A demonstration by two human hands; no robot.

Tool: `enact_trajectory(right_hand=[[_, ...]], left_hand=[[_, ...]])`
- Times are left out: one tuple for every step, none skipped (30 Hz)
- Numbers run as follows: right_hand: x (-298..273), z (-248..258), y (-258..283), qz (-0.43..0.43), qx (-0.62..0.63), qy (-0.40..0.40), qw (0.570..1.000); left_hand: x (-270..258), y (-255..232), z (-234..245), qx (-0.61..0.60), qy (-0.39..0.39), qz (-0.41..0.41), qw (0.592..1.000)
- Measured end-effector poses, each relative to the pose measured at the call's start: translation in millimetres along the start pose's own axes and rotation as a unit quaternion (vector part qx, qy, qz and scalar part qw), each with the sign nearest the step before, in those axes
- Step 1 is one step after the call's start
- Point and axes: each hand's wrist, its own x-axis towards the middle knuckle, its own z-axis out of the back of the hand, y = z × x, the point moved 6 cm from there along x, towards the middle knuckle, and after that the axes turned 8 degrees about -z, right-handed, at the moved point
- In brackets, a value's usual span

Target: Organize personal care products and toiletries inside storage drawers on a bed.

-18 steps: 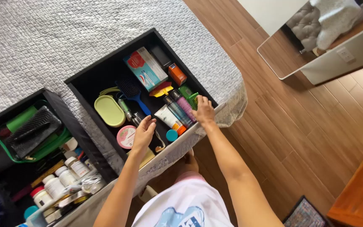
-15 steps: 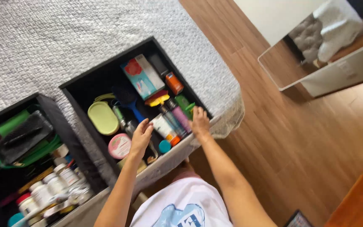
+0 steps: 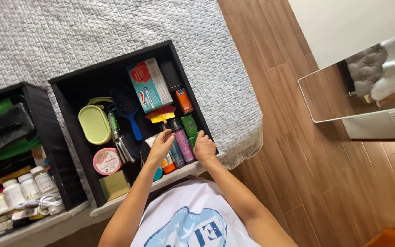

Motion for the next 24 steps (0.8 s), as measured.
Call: enact_trajectory(right_hand=[[2, 15, -3, 0.005, -0.002, 0.003, 1.0], [4, 25, -11, -0.034, 0.055, 0.067, 0.996], [5, 32, -18, -0.074, 0.111, 0.13, 0.982], [5, 19, -24, -0.07, 0.109, 0.133, 0.983], [1, 6, -30, -0.047, 0.07, 0.115, 0.99], [-4, -7, -35, -0.024, 0.031, 0.097, 0.995], [-13, -5, -25, -0.02, 0.029, 0.102, 0.994], [-23, 2, -13, 0.018, -0.034, 0.059, 0.998], [-29, 10, 3, 0.056, -0.095, 0.012, 0.994], [-27, 16, 2, 0.06, -0.095, 0.014, 0.994], [-30, 29, 11, 0.148, -0.044, -0.042, 0.987], [-34, 43, 17, 0.234, 0.008, -0.097, 0.967], [-30, 47, 17, 0.237, 0.009, -0.097, 0.967], [-31, 54, 22, 0.296, 0.003, -0.131, 0.946], [-36, 60, 26, 0.352, -0.002, -0.163, 0.922], [-28, 49, 23, 0.353, -0.001, -0.163, 0.921], [-14, 29, 16, 0.293, -0.049, -0.104, 0.949], [-1, 10, 7, 0.23, -0.098, -0.044, 0.967], [0, 15, 13, 0.231, -0.098, -0.042, 0.967], [2, 14, 20, 0.232, -0.14, 0.0, 0.963], [6, 15, 26, 0.232, -0.183, 0.041, 0.954], [4, 38, 40, 0.234, -0.184, 0.041, 0.954], [0, 58, 52, 0.223, -0.128, 0.075, 0.964], [-4, 79, 66, 0.21, -0.072, 0.108, 0.969]], left_hand=[[1, 2, -2, -0.002, -0.006, 0.001, 1.0], [2, 4, -5, 0.01, 0.001, 0.006, 1.0], [3, 7, -7, 0.022, 0.009, 0.011, 1.0], [8, 14, -8, 0.019, 0.004, 0.012, 1.0], [9, 21, -9, 0.032, 0.004, 0.01, 0.999], [9, 30, -9, 0.045, 0.004, 0.008, 0.999], [5, 22, -12, 0.044, -0.001, 0.013, 0.999], [0, 16, -15, 0.064, 0.001, 0.027, 0.998], [0, 7, -16, 0.085, 0.003, 0.039, 0.996], [3, 13, -15, 0.085, -0.002, 0.04, 0.996], [6, 18, -14, 0.091, 0.005, 0.027, 0.995], [9, 22, -14, 0.097, 0.011, 0.015, 0.995], [9, 20, -10, 0.098, 0.008, 0.014, 0.995], [10, 17, -7, 0.131, 0.008, 0.016, 0.991], [8, 16, -3, 0.164, 0.009, 0.019, 0.986], [10, 12, -2, 0.164, 0.007, 0.02, 0.986], [10, 9, 1, 0.176, -0.001, 0.017, 0.984], [11, 5, 5, 0.189, -0.009, 0.015, 0.982], [9, 7, 7, 0.189, -0.01, 0.016, 0.982], [8, 7, 9, 0.195, -0.014, -0.001, 0.981], [10, 6, 12, 0.2, -0.018, -0.02, 0.979], [10, 6, 12, 0.199, -0.02, -0.02, 0.98], [8, 8, 13, 0.192, -0.024, -0.026, 0.981], [5, 9, 14, 0.185, -0.029, -0.032, 0.982]])
